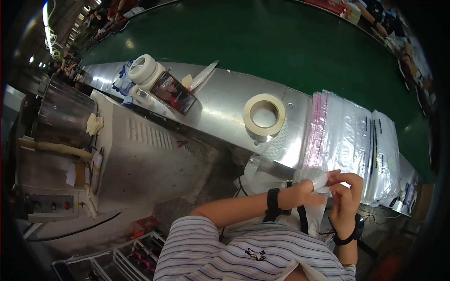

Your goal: The recorder is peeling adhesive labels from a roll and applying them to clear plastic bags.

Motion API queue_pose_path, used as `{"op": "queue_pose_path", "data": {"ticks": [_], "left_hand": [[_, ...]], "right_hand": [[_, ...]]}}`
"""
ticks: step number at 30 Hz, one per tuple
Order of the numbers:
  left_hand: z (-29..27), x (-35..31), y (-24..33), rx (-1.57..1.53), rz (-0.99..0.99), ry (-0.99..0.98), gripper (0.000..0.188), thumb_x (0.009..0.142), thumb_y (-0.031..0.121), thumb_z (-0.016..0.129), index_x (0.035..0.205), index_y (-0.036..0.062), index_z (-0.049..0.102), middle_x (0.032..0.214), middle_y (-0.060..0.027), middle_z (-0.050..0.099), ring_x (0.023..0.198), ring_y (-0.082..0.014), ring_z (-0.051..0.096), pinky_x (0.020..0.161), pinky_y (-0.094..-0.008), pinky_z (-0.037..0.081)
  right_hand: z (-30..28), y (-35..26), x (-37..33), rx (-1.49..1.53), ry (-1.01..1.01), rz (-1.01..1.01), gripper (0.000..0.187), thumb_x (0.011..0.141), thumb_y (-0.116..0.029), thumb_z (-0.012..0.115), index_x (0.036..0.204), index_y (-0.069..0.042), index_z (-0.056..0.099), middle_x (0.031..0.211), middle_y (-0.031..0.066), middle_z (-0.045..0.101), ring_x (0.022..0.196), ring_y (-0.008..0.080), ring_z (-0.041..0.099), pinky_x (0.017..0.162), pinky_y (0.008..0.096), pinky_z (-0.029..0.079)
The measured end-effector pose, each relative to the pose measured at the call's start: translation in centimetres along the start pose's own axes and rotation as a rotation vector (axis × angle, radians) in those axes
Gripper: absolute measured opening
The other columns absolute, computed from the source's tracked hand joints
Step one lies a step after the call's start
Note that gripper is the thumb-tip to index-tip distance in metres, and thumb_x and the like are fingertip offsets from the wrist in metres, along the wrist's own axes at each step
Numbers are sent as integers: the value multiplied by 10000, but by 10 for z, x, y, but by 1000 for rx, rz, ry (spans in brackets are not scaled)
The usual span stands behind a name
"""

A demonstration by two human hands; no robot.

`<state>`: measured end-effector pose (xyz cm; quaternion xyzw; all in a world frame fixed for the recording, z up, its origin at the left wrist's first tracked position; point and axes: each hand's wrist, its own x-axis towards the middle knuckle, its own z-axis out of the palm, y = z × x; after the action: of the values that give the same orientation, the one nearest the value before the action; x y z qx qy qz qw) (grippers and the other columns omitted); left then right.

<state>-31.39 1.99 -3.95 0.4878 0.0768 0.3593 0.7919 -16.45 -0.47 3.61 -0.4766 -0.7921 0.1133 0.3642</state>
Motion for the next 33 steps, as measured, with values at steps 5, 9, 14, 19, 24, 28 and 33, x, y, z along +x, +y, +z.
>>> {"op": "queue_pose_path", "data": {"ticks": [5,9,14,19,24,28,33], "left_hand": [[-12,7,5,-533,-63,257,421,916,170,383,1257,-78,375,1208,-180,494,1139,-241,469,993,-341,344],[-14,8,6,-337,-74,555,223,906,166,425,951,-27,527,685,-66,526,618,-149,509,622,-289,430],[-17,12,15,-353,-410,286,201,877,208,514,792,31,556,577,-25,503,504,-102,478,538,-243,407],[-29,35,16,-197,-222,469,161,851,190,561,800,40,538,659,-40,542,588,-106,519,539,-241,404],[-32,68,10,-103,-404,755,217,883,197,518,969,0,547,930,-88,568,864,-180,583,700,-308,488],[-50,62,-11,-248,-214,789,304,922,207,453,1061,-61,490,1040,-153,561,1084,-250,521,886,-370,455],[-44,73,0,-316,-252,688,311,929,203,431,1090,-61,467,1071,-178,544,1090,-306,514,939,-402,417]], "right_hand": [[-2,2,-5,-53,-63,-107,202,621,51,599,785,-34,517,920,134,531,840,325,497,722,399,413],[-10,8,-10,-46,75,48,220,624,77,583,802,-39,529,927,140,518,887,314,497,770,389,411],[-6,25,-1,-263,62,-202,324,619,93,588,912,-46,596,1023,164,505,933,311,509,785,379,419],[11,37,3,242,354,303,327,717,-86,654,1013,-6,543,1030,159,517,985,328,478,806,383,413],[50,87,1,-372,16,381,310,663,-157,711,870,-31,517,911,122,505,854,305,485,716,399,378],[64,84,-1,-417,146,397,212,677,-123,686,812,-57,536,836,85,500,794,273,481,676,380,358],[53,103,-16,-119,323,480,81,792,-67,576,775,-21,511,734,88,488,654,246,480,622,338,362]]}}
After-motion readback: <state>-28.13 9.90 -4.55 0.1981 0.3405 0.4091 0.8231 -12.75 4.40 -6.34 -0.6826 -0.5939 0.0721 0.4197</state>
